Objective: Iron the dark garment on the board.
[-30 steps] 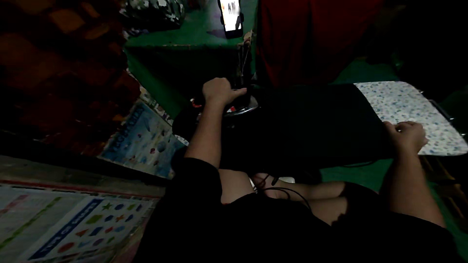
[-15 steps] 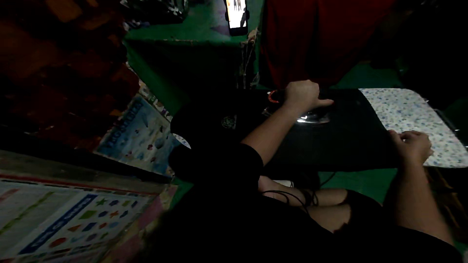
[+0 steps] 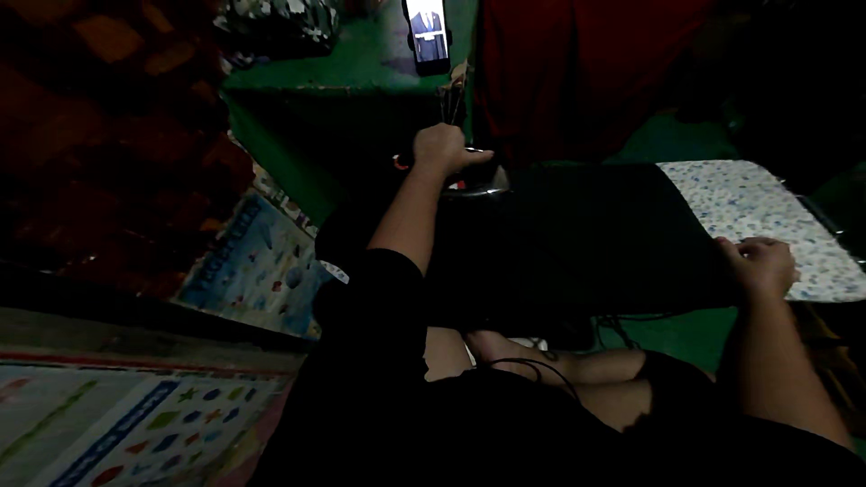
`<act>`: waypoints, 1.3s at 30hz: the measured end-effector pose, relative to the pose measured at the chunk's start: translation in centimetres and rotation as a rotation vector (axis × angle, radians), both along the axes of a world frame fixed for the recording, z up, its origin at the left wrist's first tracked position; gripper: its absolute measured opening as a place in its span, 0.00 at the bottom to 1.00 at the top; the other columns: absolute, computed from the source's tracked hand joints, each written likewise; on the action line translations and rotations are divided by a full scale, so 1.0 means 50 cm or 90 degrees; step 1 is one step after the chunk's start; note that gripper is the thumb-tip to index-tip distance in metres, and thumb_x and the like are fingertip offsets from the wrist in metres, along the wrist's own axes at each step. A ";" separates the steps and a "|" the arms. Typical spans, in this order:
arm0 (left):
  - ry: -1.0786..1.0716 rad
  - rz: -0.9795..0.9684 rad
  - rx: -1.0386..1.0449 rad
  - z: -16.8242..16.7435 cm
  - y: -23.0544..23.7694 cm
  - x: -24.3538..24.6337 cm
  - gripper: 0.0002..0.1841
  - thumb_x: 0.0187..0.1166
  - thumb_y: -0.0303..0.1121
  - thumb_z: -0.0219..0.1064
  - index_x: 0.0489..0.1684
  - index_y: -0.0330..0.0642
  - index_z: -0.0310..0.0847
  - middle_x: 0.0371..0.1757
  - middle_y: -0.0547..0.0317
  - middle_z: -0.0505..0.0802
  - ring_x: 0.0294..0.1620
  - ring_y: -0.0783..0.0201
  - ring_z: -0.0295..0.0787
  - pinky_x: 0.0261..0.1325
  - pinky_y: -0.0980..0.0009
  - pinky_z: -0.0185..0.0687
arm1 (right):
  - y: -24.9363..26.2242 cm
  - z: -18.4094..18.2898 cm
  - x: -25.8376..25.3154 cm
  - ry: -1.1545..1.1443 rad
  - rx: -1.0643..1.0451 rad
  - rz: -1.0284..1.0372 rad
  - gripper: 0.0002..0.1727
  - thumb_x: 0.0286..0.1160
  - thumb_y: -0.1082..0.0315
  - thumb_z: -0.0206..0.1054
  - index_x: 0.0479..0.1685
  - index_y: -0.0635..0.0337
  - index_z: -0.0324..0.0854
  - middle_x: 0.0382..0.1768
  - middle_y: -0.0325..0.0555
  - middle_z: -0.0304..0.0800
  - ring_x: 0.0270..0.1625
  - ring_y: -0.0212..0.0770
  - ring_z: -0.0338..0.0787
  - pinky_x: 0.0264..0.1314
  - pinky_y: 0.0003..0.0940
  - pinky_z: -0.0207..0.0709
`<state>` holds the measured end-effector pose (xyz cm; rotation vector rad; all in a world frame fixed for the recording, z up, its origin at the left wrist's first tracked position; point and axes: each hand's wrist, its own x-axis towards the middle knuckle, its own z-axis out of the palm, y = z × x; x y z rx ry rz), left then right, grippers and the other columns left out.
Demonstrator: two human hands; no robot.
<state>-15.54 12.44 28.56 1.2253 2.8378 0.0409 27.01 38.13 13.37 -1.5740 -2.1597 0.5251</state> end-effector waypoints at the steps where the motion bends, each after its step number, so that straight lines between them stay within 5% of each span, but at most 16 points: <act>1: 0.000 0.026 -0.001 0.001 -0.010 -0.017 0.44 0.75 0.74 0.58 0.51 0.33 0.87 0.59 0.33 0.90 0.67 0.36 0.86 0.63 0.34 0.78 | -0.002 0.002 -0.001 0.001 0.003 0.000 0.32 0.88 0.47 0.60 0.61 0.74 0.84 0.79 0.74 0.73 0.82 0.74 0.70 0.81 0.76 0.55; 12: -0.011 0.086 -0.012 0.009 -0.043 -0.026 0.44 0.77 0.73 0.56 0.54 0.30 0.86 0.61 0.31 0.89 0.69 0.35 0.84 0.65 0.33 0.75 | -0.002 0.000 -0.005 0.009 -0.002 -0.026 0.31 0.87 0.46 0.61 0.59 0.73 0.85 0.79 0.73 0.72 0.82 0.73 0.70 0.81 0.75 0.56; 21: -0.012 -0.071 -0.038 0.005 -0.022 0.117 0.43 0.76 0.74 0.55 0.48 0.33 0.87 0.57 0.35 0.90 0.65 0.38 0.87 0.61 0.35 0.78 | -0.043 0.027 -0.013 0.010 -0.016 -0.033 0.31 0.89 0.48 0.61 0.62 0.76 0.83 0.80 0.76 0.69 0.84 0.76 0.66 0.82 0.76 0.51; 31: -0.093 -0.373 -0.022 -0.015 0.015 0.426 0.38 0.77 0.70 0.59 0.36 0.37 0.88 0.43 0.45 0.93 0.51 0.48 0.92 0.46 0.45 0.82 | -0.008 -0.004 0.006 0.003 0.008 -0.015 0.33 0.87 0.46 0.60 0.63 0.74 0.83 0.79 0.77 0.70 0.82 0.75 0.69 0.81 0.76 0.55; 34: -0.089 -0.431 -0.001 -0.029 0.014 0.444 0.37 0.79 0.68 0.59 0.35 0.36 0.87 0.38 0.47 0.92 0.46 0.49 0.92 0.41 0.48 0.81 | -0.008 -0.003 0.011 -0.002 0.009 -0.008 0.32 0.88 0.47 0.60 0.62 0.74 0.84 0.79 0.77 0.71 0.82 0.75 0.69 0.80 0.76 0.56; 39: -0.052 -0.427 -0.024 -0.021 0.001 0.384 0.40 0.78 0.70 0.57 0.42 0.33 0.87 0.44 0.42 0.93 0.53 0.45 0.91 0.51 0.46 0.80 | -0.006 -0.005 0.009 0.005 0.015 0.000 0.31 0.88 0.48 0.60 0.60 0.75 0.84 0.79 0.75 0.71 0.82 0.74 0.69 0.80 0.75 0.55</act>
